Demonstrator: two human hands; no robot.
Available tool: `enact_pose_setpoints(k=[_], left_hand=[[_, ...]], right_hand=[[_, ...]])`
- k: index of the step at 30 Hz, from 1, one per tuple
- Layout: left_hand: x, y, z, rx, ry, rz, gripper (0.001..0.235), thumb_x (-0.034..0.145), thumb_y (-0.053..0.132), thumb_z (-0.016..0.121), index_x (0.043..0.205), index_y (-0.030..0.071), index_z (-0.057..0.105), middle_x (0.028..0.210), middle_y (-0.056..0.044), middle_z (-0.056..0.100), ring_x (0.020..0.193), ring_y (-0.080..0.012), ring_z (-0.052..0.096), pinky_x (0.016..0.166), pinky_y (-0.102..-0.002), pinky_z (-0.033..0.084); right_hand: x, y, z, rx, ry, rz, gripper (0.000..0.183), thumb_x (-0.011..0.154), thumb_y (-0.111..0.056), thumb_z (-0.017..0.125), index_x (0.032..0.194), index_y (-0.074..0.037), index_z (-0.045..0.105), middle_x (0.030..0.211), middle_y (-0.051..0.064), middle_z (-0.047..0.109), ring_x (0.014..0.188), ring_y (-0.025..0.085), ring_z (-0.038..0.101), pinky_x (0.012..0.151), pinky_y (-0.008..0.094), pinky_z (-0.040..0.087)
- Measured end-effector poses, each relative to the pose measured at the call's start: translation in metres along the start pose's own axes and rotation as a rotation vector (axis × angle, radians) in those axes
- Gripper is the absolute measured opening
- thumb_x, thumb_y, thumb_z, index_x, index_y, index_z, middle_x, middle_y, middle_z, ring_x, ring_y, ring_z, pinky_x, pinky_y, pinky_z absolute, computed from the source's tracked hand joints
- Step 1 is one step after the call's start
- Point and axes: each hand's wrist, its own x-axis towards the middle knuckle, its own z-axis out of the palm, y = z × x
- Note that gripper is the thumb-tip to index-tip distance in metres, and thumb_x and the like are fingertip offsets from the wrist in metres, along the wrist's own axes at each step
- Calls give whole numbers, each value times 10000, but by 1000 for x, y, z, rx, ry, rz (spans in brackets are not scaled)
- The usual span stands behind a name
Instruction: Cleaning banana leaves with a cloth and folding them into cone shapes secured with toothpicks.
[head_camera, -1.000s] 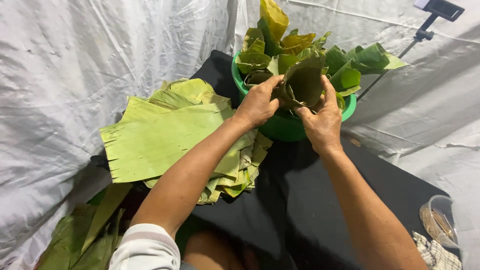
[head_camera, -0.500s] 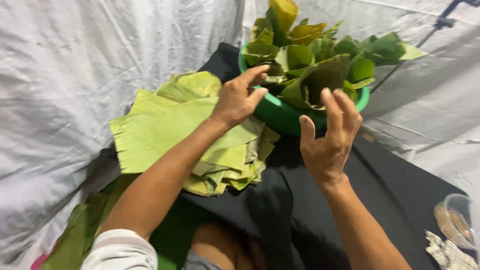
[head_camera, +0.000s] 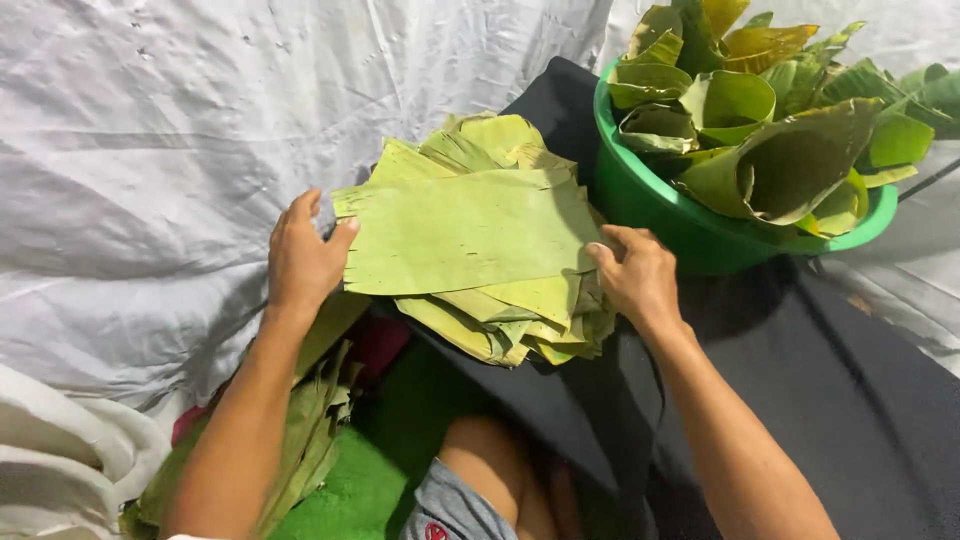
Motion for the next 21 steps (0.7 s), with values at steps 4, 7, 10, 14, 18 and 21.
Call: enact_pose_setpoints(k=[4, 7, 10, 14, 18, 21], left_hand=[[-9, -28, 7, 4, -199, -346, 806, 815, 558, 785, 1481, 193, 514, 1221, -50, 707, 1079, -270, 698, 969, -460, 517], [-13, -37, 11, -4, -231, -381, 827, 781, 558, 806, 1485, 237, 515, 1139, -1, 733, 1082, -296, 697, 958, -469, 525], [-14, -44, 14, -44, -219, -374, 817, 761, 473, 833, 1471, 208, 529, 1147, -33, 739, 1120, -337, 682, 958, -485, 529], [-16, -29, 9, -60, -194, -348, 749, 768, 332, 829, 1458, 233, 556, 1142, -5, 739, 1129, -308, 681, 951, -457, 540], [-20, -19, 3, -200, -169, -334, 767, 758, 239, 845, 1465, 180, 553, 1102, -47, 750, 988, -277, 729, 808, -417, 589], [-28, -5, -11, -376, -151, -342, 776, 760, 117, 831, 1470, 68, 521, 1107, -172, 731, 919, -317, 734, 718, -413, 613]], right_hand=[[18, -6, 8, -20, -175, 156, 515, 883, -362, 747, 1324, -101, 695, 1164, 211, 727, 1122, 438, 671, 943, 580, 539], [21, -5, 13, 1, -236, 230, 580, 871, -379, 734, 1366, -84, 666, 1182, 178, 735, 1150, 403, 674, 944, 581, 535], [17, -12, 11, 35, -196, 254, 536, 861, -320, 754, 1331, -70, 691, 1127, 167, 752, 1099, 404, 696, 900, 572, 553], [13, -8, 15, 130, -160, 306, 441, 838, -290, 790, 1244, -123, 747, 997, 95, 776, 945, 310, 734, 749, 477, 589], [5, -10, 17, 636, -125, 407, 479, 865, -130, 758, 1274, 90, 642, 989, 180, 721, 655, 160, 622, 486, 237, 531], [-14, -25, -2, 789, -119, 513, 476, 871, -112, 761, 1275, 102, 625, 967, 159, 692, 661, 157, 583, 503, 230, 526]])
